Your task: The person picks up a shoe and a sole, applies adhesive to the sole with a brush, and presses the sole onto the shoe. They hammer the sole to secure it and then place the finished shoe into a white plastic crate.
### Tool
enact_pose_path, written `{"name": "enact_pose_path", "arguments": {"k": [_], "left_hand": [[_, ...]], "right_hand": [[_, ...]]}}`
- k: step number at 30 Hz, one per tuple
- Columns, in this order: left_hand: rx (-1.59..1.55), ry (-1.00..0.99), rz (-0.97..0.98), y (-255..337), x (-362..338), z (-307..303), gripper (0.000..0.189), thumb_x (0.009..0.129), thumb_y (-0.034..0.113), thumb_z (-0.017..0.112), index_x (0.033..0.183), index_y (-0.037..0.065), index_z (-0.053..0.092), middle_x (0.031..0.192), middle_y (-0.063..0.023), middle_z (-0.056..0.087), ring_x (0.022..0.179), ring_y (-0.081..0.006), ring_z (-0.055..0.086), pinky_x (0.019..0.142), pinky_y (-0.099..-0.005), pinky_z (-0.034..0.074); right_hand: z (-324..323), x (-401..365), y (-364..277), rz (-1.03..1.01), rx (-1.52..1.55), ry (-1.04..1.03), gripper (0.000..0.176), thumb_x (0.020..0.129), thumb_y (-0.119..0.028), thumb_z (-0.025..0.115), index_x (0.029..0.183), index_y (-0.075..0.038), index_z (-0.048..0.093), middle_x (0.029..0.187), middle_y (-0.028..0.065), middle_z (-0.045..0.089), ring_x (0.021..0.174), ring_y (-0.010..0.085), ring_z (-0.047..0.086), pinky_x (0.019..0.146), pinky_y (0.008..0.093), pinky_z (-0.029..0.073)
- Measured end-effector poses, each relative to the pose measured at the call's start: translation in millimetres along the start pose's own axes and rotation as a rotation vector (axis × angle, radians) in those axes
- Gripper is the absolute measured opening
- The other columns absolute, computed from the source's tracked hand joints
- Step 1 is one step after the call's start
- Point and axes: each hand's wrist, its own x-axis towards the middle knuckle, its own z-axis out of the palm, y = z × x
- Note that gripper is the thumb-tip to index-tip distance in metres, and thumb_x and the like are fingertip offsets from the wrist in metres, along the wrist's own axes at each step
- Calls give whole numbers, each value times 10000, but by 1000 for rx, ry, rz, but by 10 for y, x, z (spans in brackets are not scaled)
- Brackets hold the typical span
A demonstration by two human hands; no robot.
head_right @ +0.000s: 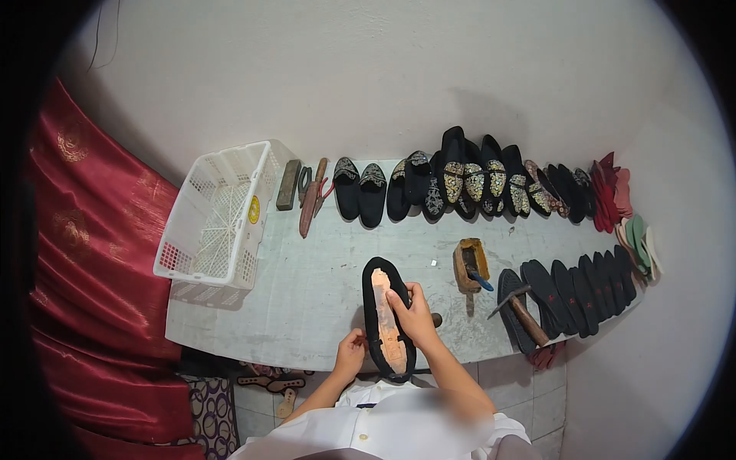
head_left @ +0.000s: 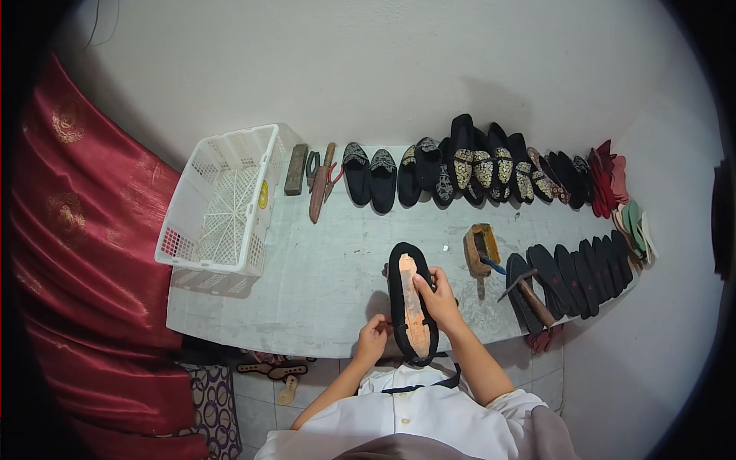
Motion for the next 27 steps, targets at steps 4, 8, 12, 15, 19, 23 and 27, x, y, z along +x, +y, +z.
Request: {"name": "enact_pose_path", "arguments": {"k": [4, 8, 12, 15, 19, 23, 27], "left_hand": [[171, -14, 138, -214, 75, -51, 242, 775, -135, 442, 962, -7, 525, 847, -26, 501, 756, -106, 488, 691, -208, 406], [418, -39, 358, -241, 77, -46, 295, 752, -124, 427, 1004, -8, 527, 798, -44, 444, 693, -140, 447, 610, -235, 372], [177, -71, 84, -23, 50, 32, 357, 740, -129, 409, 1061, -21, 523, 791, -72, 439, 683, -178, 450, 605, -259, 381], [194, -76, 88, -138, 84, -6, 381, 726, -134, 423, 1078, -25, 520, 793, -94, 449, 687, -199, 467, 610, -271, 392], [334, -61, 239, -22, 25, 15, 350, 724, -133, 432, 1048, -32, 516, 795, -129, 459, 690, -230, 483, 617, -283, 404], [507, -93, 229, 243, -8, 7, 308, 719, -129, 427, 1005, -44, 504, 814, -174, 465, 710, -286, 497, 632, -303, 414], [512, -115, 203, -33, 69, -43, 288, 802, -67, 490, 1084, -22, 524, 875, -97, 510, 771, -198, 521, 661, -278, 427]], "right_hand": [[-7, 6, 1, -13, -9, -11, 350, 886, -262, 586, 1066, 1, 442, 882, 46, 526, 781, 80, 498, 675, 216, 431], [-18, -25, -52, 67, 14, -66, 348, 909, -295, 545, 1066, -3, 440, 884, 43, 505, 798, 80, 476, 695, 218, 421], [-32, -9, -58, 84, -61, -116, 359, 927, -327, 504, 1063, -1, 439, 887, 50, 499, 812, 87, 465, 720, 226, 414], [-43, -13, -116, 83, -101, -155, 369, 938, -334, 476, 1068, 9, 437, 912, 69, 508, 836, 108, 467, 758, 243, 410], [-67, 1, -54, 20, -145, -163, 392, 953, -346, 428, 1071, 28, 432, 942, 111, 517, 885, 145, 472, 805, 271, 404], [-72, -19, -32, -7, -171, -163, 425, 964, -372, 378, 1061, 40, 428, 936, 133, 515, 895, 167, 470, 819, 291, 401], [-64, -24, -47, -9, -165, -194, 432, 968, -382, 358, 1038, 39, 425, 907, 130, 505, 876, 168, 461, 806, 295, 403]]}}
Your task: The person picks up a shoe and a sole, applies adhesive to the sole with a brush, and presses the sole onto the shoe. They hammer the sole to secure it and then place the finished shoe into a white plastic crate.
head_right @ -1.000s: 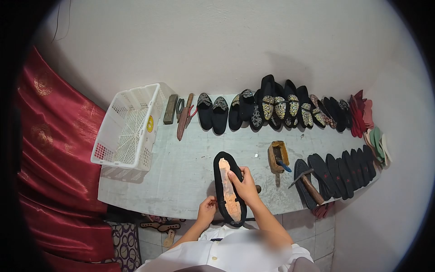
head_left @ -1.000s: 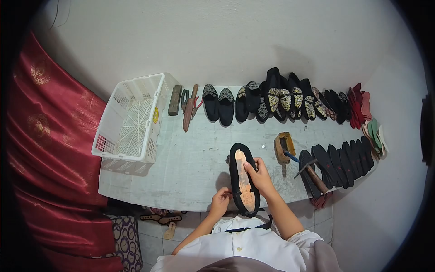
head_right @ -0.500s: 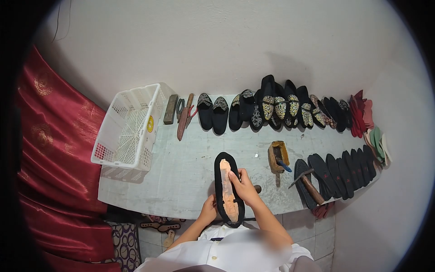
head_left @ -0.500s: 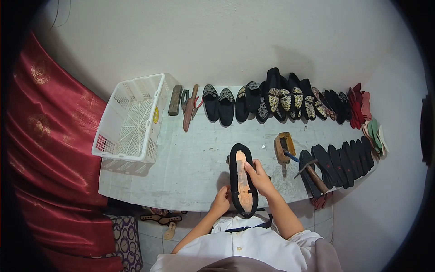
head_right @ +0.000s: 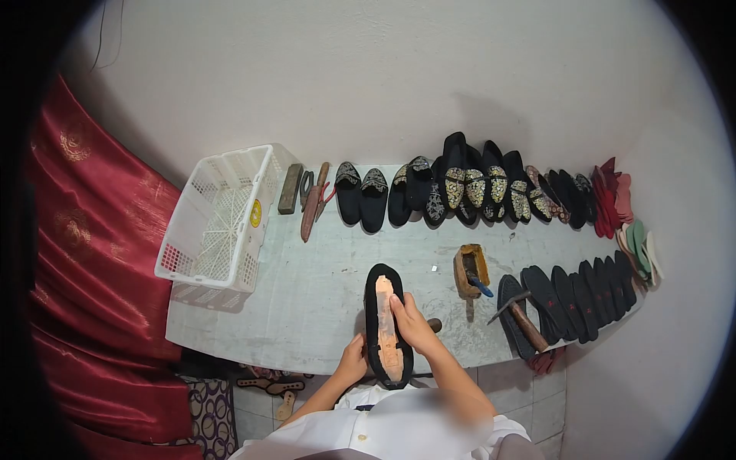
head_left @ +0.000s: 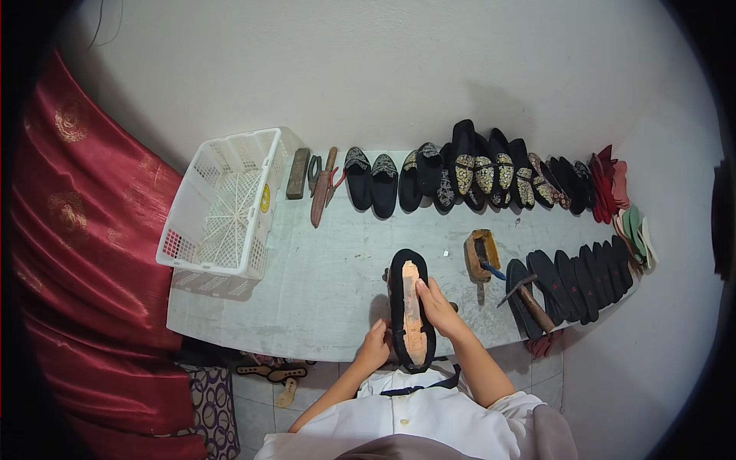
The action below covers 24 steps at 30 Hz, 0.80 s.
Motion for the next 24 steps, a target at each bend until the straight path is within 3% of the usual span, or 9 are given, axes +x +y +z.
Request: {"name": "enact_pose_path", "arguments": {"k": [11, 14, 20, 24], "left_hand": [[41, -17, 137, 183, 13, -89, 256, 741, -85, 410, 983, -51, 484, 838, -164, 436, 780, -284, 504, 677, -342, 408], [18, -124, 18, 229, 27, -153, 252, 742, -82, 420, 983, -48, 486, 879, -149, 441, 769, -273, 498, 671, -338, 407], [8, 9, 278, -256, 44, 22, 300, 698, -135, 462, 972, -44, 546, 1013, -122, 448, 896, -264, 502, 755, -301, 417], [-15, 0, 231, -326, 83, 42, 225, 704, -89, 570, 923, -40, 575, 1043, -165, 492, 1008, -344, 481, 842, -376, 419]], "right_hand": [[42, -36, 99, -7, 67, 46, 371, 976, -382, 336, 999, -29, 448, 880, 63, 492, 842, 123, 448, 781, 268, 398], [50, -66, 63, 17, 98, 40, 379, 980, -382, 322, 1028, -30, 455, 894, 50, 488, 849, 116, 444, 788, 259, 395], [34, -86, 43, 39, 181, 4, 415, 982, -401, 302, 1085, -30, 457, 923, 39, 490, 862, 114, 447, 811, 257, 392], [33, -57, 94, 57, 206, 5, 462, 977, -425, 294, 1151, -25, 447, 1019, 63, 501, 951, 130, 451, 877, 267, 371]]}}
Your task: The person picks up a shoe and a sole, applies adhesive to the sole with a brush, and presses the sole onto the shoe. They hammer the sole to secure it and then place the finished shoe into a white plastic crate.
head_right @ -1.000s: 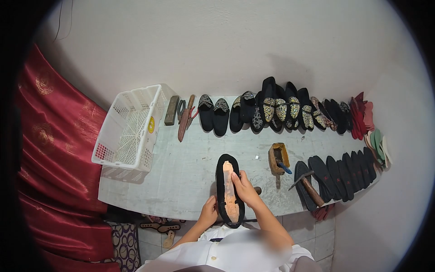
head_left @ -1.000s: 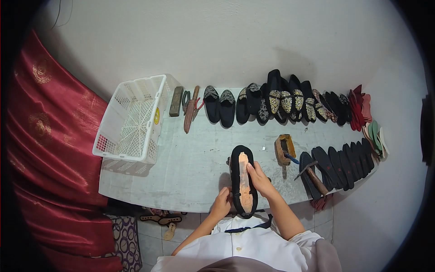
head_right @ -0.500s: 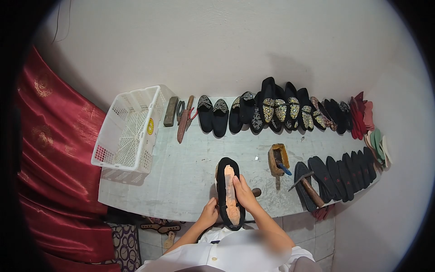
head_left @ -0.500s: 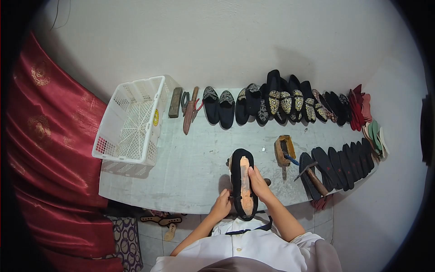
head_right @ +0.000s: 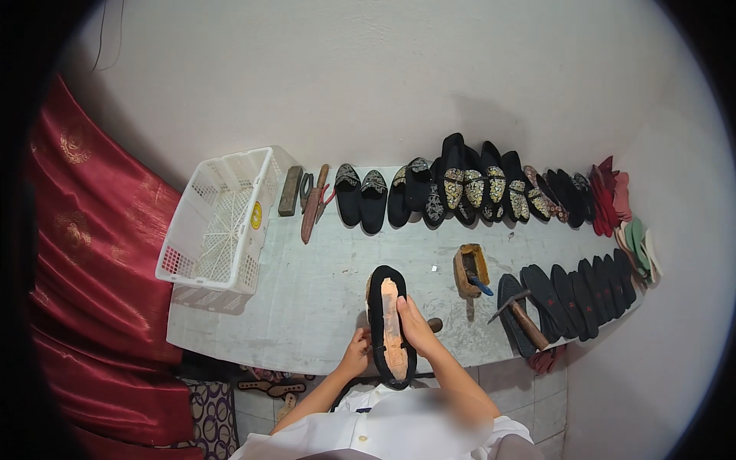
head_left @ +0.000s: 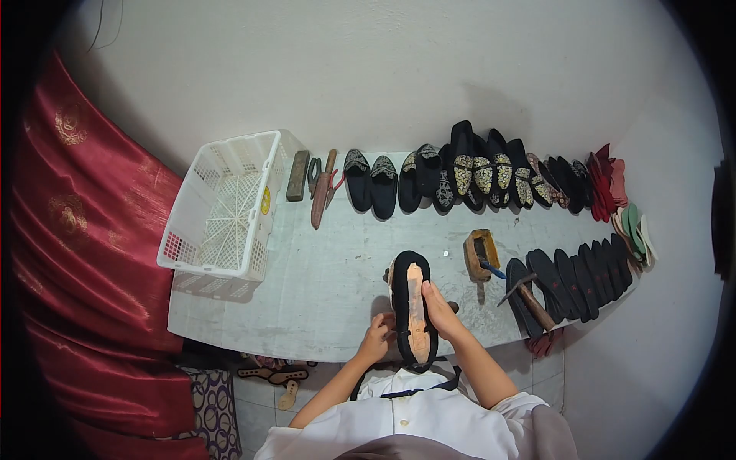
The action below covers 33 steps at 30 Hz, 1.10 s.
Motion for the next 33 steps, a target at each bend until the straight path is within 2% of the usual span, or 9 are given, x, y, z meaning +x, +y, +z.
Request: {"name": "enact_pose_path", "arguments": {"k": [8, 11, 14, 17, 21, 23, 26, 28, 33], "left_hand": [[6, -3, -117, 243, 39, -35, 234, 701, -74, 572, 929, -27, 596, 1050, -153, 491, 974, -327, 496, 832, -382, 440], [36, 90, -58, 326, 28, -35, 214, 713, -105, 530, 907, -42, 593, 1020, -125, 502, 924, -269, 531, 785, -356, 472], [-228, 158, -104, 509, 48, -44, 165, 712, -109, 523, 861, -59, 574, 977, -96, 492, 865, -182, 521, 704, -250, 441], [-373, 250, -155, 274, -9, 64, 179, 732, -130, 498, 859, -42, 590, 942, -60, 514, 812, -138, 527, 668, -216, 432], [-385, 232, -250, 400, 24, 4, 214, 755, -153, 467, 852, -14, 599, 897, -27, 532, 800, -107, 531, 682, -192, 418], [-383, 223, -234, 367, 19, 11, 223, 777, -144, 458, 862, 6, 600, 879, -11, 540, 801, -92, 528, 706, -186, 411], [-498, 113, -485, 353, 7, -3, 246, 814, -122, 440, 921, 43, 589, 915, -2, 553, 863, -88, 522, 767, -198, 401], [-614, 127, -493, 268, -13, 74, 244, 833, -104, 435, 954, 56, 573, 943, 4, 560, 889, -87, 518, 794, -206, 399], [-550, 129, -375, 248, -29, 66, 298, 777, -160, 406, 963, 24, 549, 896, -4, 540, 859, -92, 501, 769, -200, 373]], "right_hand": [[-71, 22, 7, 91, -2, -62, 578, 962, -489, 254, 1272, -19, 387, 1149, 95, 482, 1077, 165, 434, 968, 298, 326], [-119, 59, 34, 111, -36, -53, 588, 960, -498, 240, 1265, -19, 392, 1146, 94, 483, 1078, 165, 435, 970, 303, 324], [-104, 50, -23, 105, -18, -20, 562, 962, -487, 254, 1226, -18, 416, 1129, 89, 490, 1062, 163, 439, 959, 304, 330], [-50, 13, -128, 126, 18, 18, 517, 963, -465, 298, 1182, -15, 430, 1100, 88, 495, 1030, 155, 440, 931, 293, 343], [23, -37, -206, 145, 10, 65, 469, 958, -425, 372, 1154, -2, 415, 1043, 98, 494, 986, 144, 438, 893, 268, 355], [32, -40, -194, 95, -31, 90, 446, 951, -398, 413, 1129, 11, 399, 994, 92, 493, 941, 139, 446, 850, 260, 372], [16, 23, -28, -22, -110, 145, 393, 949, -359, 436, 1082, 9, 403, 958, 79, 493, 879, 130, 454, 797, 258, 391], [44, 78, 67, -183, -187, 220, 355, 947, -328, 451, 1056, 6, 402, 928, 68, 489, 837, 118, 453, 756, 253, 400], [67, 44, 70, -232, -63, 240, 309, 944, -297, 463, 1038, -10, 397, 883, 55, 490, 801, 102, 449, 707, 234, 401]]}}
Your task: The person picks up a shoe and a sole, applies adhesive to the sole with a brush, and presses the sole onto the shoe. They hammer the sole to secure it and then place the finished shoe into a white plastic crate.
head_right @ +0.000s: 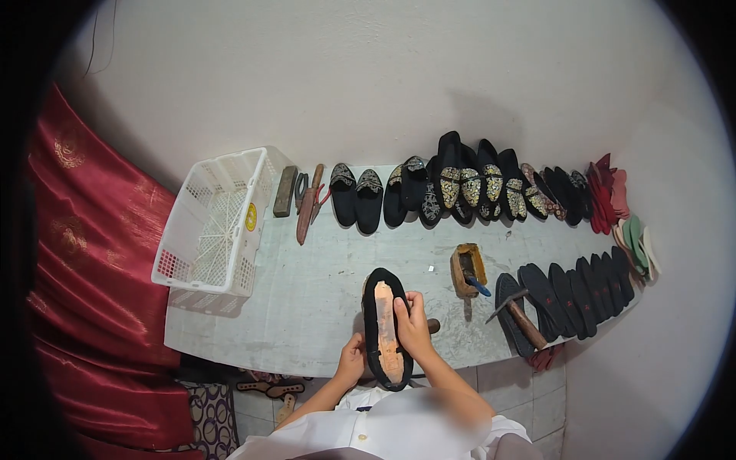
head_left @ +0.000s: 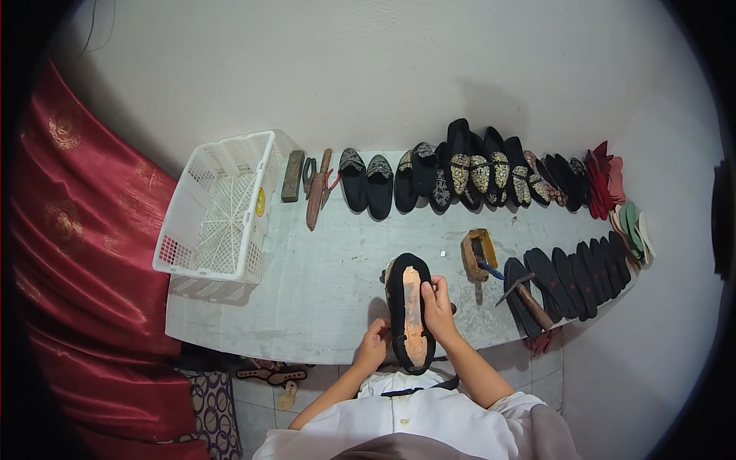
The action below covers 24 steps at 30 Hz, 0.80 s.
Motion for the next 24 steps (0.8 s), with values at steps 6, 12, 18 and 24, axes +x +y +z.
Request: {"name": "enact_pose_path", "arguments": {"k": [6, 12, 18, 24], "left_hand": [[-171, 15, -85, 13, -28, 13, 232, 880, -69, 398, 997, 44, 562, 999, -23, 580, 956, -107, 535, 874, -222, 409], [-152, 120, -56, 185, -45, 151, 220, 889, -44, 410, 1019, 45, 564, 979, -20, 588, 913, -115, 552, 867, -237, 429], [-210, 196, -86, 145, -13, 148, 153, 869, -61, 449, 935, 42, 541, 925, -17, 568, 893, -100, 528, 811, -222, 422], [-304, 239, -92, 156, 49, 184, 93, 910, 42, 446, 948, 62, 530, 918, -10, 560, 901, -101, 519, 823, -217, 397]], "right_hand": [[51, 83, -141, 111, -25, -12, 355, 924, -351, 493, 1002, -12, 421, 850, 68, 512, 766, 112, 463, 686, 253, 415], [132, 289, -194, 95, -197, -16, 462, 893, -430, 516, 980, 15, 426, 839, 94, 510, 762, 156, 477, 696, 284, 424], [109, 395, -183, 363, -9, -13, 454, 903, -442, 497, 973, 2, 441, 814, 69, 512, 739, 117, 491, 668, 249, 440], [174, 428, -264, 375, 57, -86, 446, 907, -441, 493, 978, -3, 440, 814, 54, 519, 717, 93, 501, 642, 231, 448]]}}
